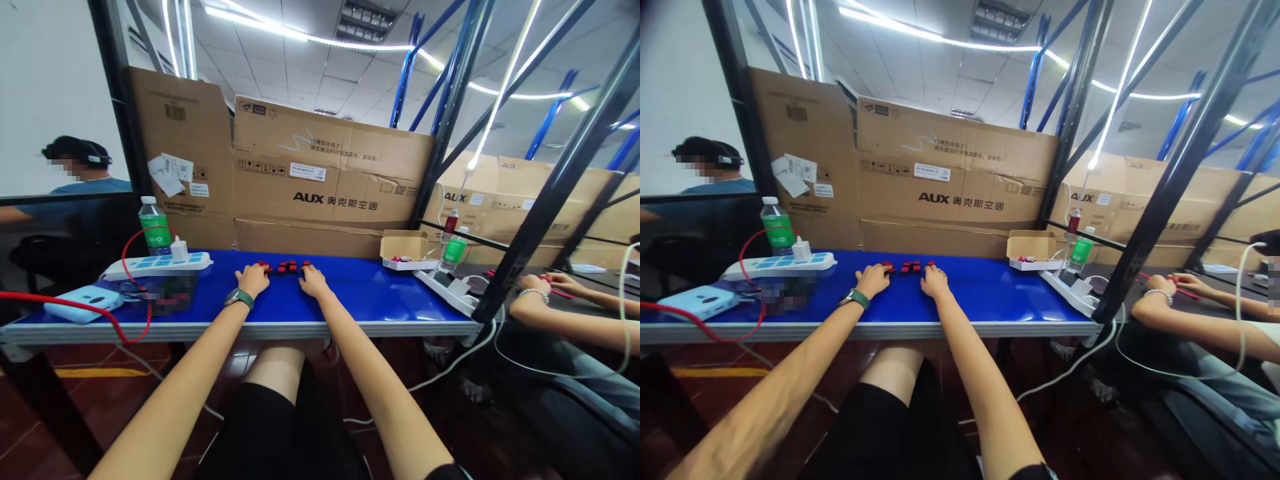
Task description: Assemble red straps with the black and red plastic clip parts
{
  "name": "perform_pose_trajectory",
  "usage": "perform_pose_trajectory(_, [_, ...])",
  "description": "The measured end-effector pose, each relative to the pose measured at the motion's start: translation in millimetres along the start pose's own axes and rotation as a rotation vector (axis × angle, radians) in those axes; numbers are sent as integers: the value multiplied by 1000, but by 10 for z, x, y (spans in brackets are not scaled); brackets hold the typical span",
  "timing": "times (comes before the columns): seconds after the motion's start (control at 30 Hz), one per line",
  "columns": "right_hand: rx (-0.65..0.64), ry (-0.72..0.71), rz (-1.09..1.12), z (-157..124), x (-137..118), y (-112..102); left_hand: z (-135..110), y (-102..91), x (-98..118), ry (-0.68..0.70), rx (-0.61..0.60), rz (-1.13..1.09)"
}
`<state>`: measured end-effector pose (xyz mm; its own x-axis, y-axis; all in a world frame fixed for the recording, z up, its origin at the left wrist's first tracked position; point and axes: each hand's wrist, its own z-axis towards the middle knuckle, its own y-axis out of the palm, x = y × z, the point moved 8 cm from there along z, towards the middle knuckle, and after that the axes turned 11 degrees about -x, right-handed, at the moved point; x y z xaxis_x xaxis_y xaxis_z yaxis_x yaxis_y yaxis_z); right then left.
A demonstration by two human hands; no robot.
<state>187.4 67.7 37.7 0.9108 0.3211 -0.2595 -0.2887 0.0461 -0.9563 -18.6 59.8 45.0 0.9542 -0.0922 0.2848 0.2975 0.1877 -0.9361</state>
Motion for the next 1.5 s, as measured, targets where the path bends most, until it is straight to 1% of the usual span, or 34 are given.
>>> perform_pose_trajectory(0.13, [-30, 13, 26, -7, 11, 16, 35, 128, 85, 95, -124, -7])
perform_pose_trajectory(0.27, [-56, -30, 69, -13, -17, 39, 41, 190, 138, 164, -185, -3])
perform_pose_trajectory(0.33, [-47, -30, 87, -20, -26, 26, 8, 174, 169, 184, -177, 5])
perform_pose_trajectory(0.4, [-32, -27, 97, -46, -36, -16, -50, 124, 181, 160, -148, 11])
perform_pose_trajectory(0.47, [-62, -27, 97, -106, -37, -50, -126, 50, 192, 119, -118, 3])
perform_pose_trajectory(0.5, [-104, -32, 91, -152, -30, -56, -169, -9, 228, 135, -84, -5])
perform_pose_trajectory(0.53, [-170, -39, 86, -208, -15, -44, -215, -89, 288, 184, -28, -24])
perform_pose_trajectory(0.57, [-228, -52, 80, -274, 5, -38, -267, -176, 370, 268, 38, -52])
perform_pose_trajectory(0.6, [-243, -90, 64, -345, 15, -63, -324, -245, 470, 384, 84, -83])
perform_pose_trajectory(0.63, [-225, -128, 37, -413, 29, -106, -376, -282, 566, 503, 96, -112])
perform_pose_trajectory(0.67, [-201, -154, 8, -473, 51, -144, -420, -287, 651, 613, 76, -137])
perform_pose_trajectory(0.7, [-218, -154, -10, -520, 88, -139, -450, -258, 717, 701, 25, -158])
perform_pose_trajectory(0.73, [-247, -146, -20, -553, 123, -117, -467, -203, 764, 764, -50, -174])
perform_pose_trajectory(0.77, [-280, -134, -27, -574, 152, -86, -469, -125, 788, 794, -140, -182])
perform_pose_trajectory(0.8, [-305, -122, -30, -583, 170, -57, -452, -71, 778, 783, -190, -193])
perform_pose_trajectory(0.87, [-314, -113, -33, -579, 171, -30, -415, -12, 738, 757, -221, -227])
perform_pose_trajectory(1.03, [-273, -136, -12, -561, 122, -53, -345, 45, 670, 743, -241, -266])
perform_pose_trajectory(1.23, [-254, -138, 33, -555, 154, -71, -342, 37, 692, 776, -250, -279])
perform_pose_trajectory(1.3, [-261, -144, 32, -553, 156, -63, -363, 7, 705, 774, -214, -232])
perform_pose_trajectory(1.33, [-265, -144, 30, -552, 158, -59, -363, -26, 694, 745, -161, -200])
perform_pose_trajectory(1.43, [-272, -139, 21, -552, 160, -52, -330, -138, 604, 562, 42, -94])
perform_pose_trajectory(1.47, [-273, -138, 16, -552, 159, -52, -311, -134, 573, 498, 63, -61])
perform_pose_trajectory(1.5, [-273, -138, 12, -553, 156, -52, -286, -95, 549, 443, 41, -28])
